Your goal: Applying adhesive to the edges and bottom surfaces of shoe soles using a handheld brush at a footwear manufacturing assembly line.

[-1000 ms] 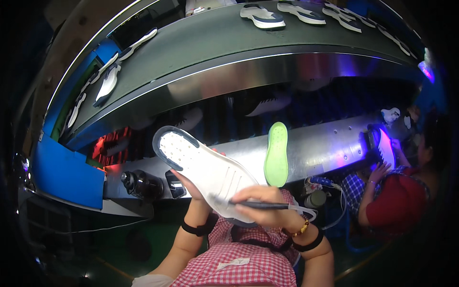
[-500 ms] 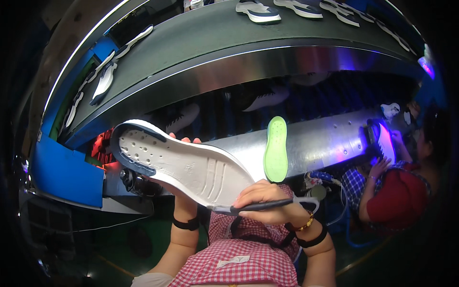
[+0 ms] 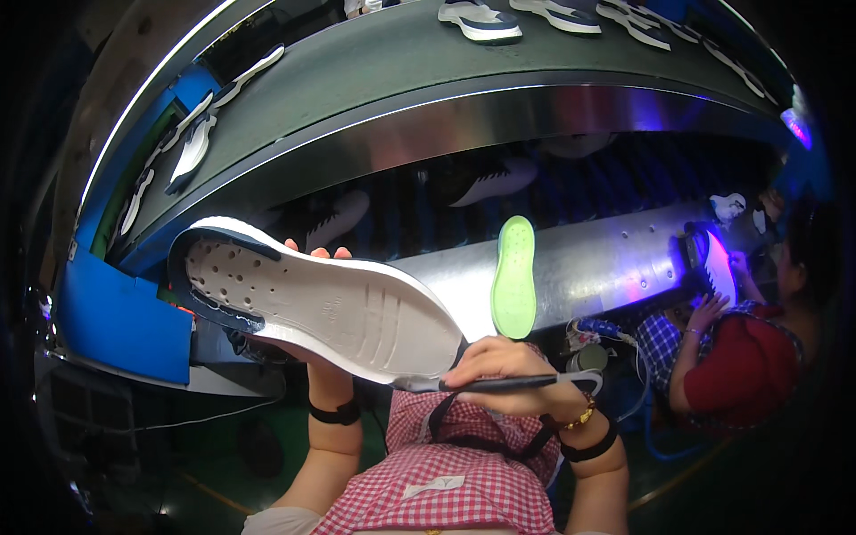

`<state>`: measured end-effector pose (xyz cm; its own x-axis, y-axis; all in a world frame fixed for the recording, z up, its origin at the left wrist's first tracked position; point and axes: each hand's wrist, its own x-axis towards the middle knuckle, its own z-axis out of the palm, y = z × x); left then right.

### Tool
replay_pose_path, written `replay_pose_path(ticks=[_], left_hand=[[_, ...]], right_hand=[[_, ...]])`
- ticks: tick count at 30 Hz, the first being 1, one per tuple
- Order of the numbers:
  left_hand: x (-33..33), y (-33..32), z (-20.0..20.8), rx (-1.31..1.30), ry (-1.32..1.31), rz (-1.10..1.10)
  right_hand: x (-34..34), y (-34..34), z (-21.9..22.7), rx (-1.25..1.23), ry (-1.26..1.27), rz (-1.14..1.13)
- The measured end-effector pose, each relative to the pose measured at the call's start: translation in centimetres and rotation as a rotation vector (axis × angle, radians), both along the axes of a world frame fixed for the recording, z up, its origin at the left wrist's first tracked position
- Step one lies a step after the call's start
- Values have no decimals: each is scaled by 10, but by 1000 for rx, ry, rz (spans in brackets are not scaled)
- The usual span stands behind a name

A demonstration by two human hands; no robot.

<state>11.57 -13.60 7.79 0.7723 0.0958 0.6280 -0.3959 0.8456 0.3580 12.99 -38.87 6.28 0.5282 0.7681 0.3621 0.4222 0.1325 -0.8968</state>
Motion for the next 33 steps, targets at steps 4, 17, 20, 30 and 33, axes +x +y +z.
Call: replay_pose_path(ticks=[4, 17, 20, 30, 33], left_hand=[[1, 4, 1, 61, -5, -51], [-33, -50, -36, 131, 577, 247], [-32, -52, -41, 98, 577, -36], [-25, -26, -55, -13, 638, -83], [-26, -25, -39, 29, 626, -147]], right_hand=[[8, -10, -6, 105, 186, 92], [-35, 25, -14, 519, 1195, -142], [-37, 18, -14, 288, 820, -99], [-8, 19, 4, 31, 486, 47], [4, 12, 13, -2, 365, 250]])
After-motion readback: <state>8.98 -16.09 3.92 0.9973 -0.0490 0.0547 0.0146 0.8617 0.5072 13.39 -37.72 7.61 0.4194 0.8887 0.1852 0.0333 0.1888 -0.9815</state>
